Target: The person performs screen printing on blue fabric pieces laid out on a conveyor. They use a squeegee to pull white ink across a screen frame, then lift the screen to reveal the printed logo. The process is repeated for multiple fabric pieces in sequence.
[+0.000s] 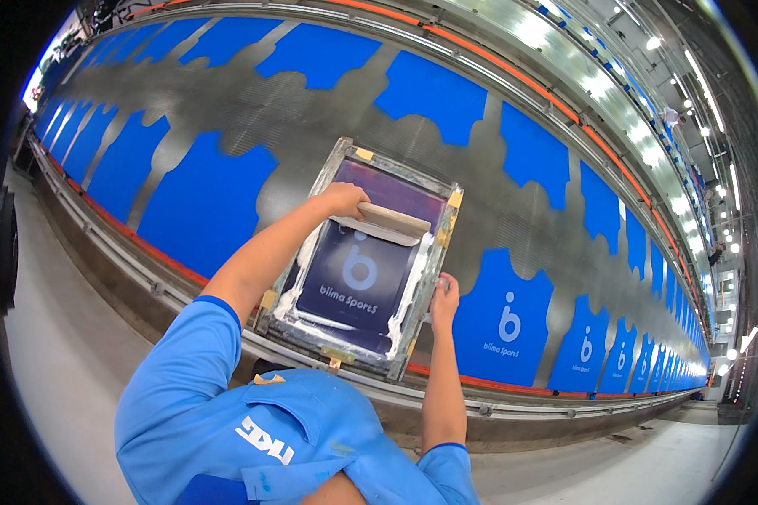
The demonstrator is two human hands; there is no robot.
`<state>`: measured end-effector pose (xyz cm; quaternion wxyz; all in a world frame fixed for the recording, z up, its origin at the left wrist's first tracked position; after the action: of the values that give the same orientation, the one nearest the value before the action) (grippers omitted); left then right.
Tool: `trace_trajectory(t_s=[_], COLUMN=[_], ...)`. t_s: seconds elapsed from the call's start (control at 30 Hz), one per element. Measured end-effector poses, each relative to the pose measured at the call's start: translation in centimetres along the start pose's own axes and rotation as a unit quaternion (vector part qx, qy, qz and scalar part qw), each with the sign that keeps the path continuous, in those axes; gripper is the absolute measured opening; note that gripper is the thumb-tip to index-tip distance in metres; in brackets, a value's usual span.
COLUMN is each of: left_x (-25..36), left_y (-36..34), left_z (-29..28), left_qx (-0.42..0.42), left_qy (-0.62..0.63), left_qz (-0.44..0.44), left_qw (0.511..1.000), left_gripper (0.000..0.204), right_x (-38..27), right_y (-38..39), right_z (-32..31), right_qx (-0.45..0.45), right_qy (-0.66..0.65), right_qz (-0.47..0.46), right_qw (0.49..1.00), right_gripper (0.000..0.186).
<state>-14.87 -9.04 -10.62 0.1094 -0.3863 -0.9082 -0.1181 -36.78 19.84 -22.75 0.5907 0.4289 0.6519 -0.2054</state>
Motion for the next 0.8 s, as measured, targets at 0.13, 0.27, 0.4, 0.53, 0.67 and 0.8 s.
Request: trace_trajectory(t_s=[0.13,0.27,0.4,0.53,0.67,0.8], left_x=[2.2,6.7,10.4,12.7,13.6,11.4], left_y=[4.4,10.1,17.4,19.4,19.4,18.9], left_z=[0.6,-2.7,-1.8,-0.2,-1.0,-4.4], left_qx=[0.024,0.127,0.2,0.163,0.101,0.103], left_qy=[0.029,0.026,0.04,0.034,0.035,-0.03], left_qz=[0.012,0.051,0.066,0.12,0.113,0.071], left_qw=[0.999,0.99,0.977,0.979,0.988,0.992], left_gripper=[0.037,0.04,0.057,0.063,0.05,0.034], right_x=[-3.5,-11.0,-16.7,-17.0,-15.7,-15.6], right_y=[-3.2,-7.5,-9.2,-10.3,-7.9,-6.1], right_z=[-0.2,-1.2,-2.6,-6.3,-8.1,-6.7], right_qx=[0.028,0.071,0.079,0.149,0.163,0.138], right_qy=[0.016,-0.036,-0.118,-0.089,-0.102,-0.124], right_qz=[-0.044,-0.079,-0.074,-0.135,-0.134,-0.102], right_qw=[0.999,0.994,0.987,0.976,0.972,0.977], right_gripper=[0.023,0.021,0.021,0.019,0.019,0.019])
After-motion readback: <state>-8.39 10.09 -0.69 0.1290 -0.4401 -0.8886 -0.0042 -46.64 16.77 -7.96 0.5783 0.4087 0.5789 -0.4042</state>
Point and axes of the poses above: each hand's wrist, its own y-axis away from the middle knuckle, its own z-axis out of the palm, x = y × z, the point moved 10 cm from there along -y, towards the middle knuckle, and after that the axes turned 12 degrees about x, right-handed, at the moved point
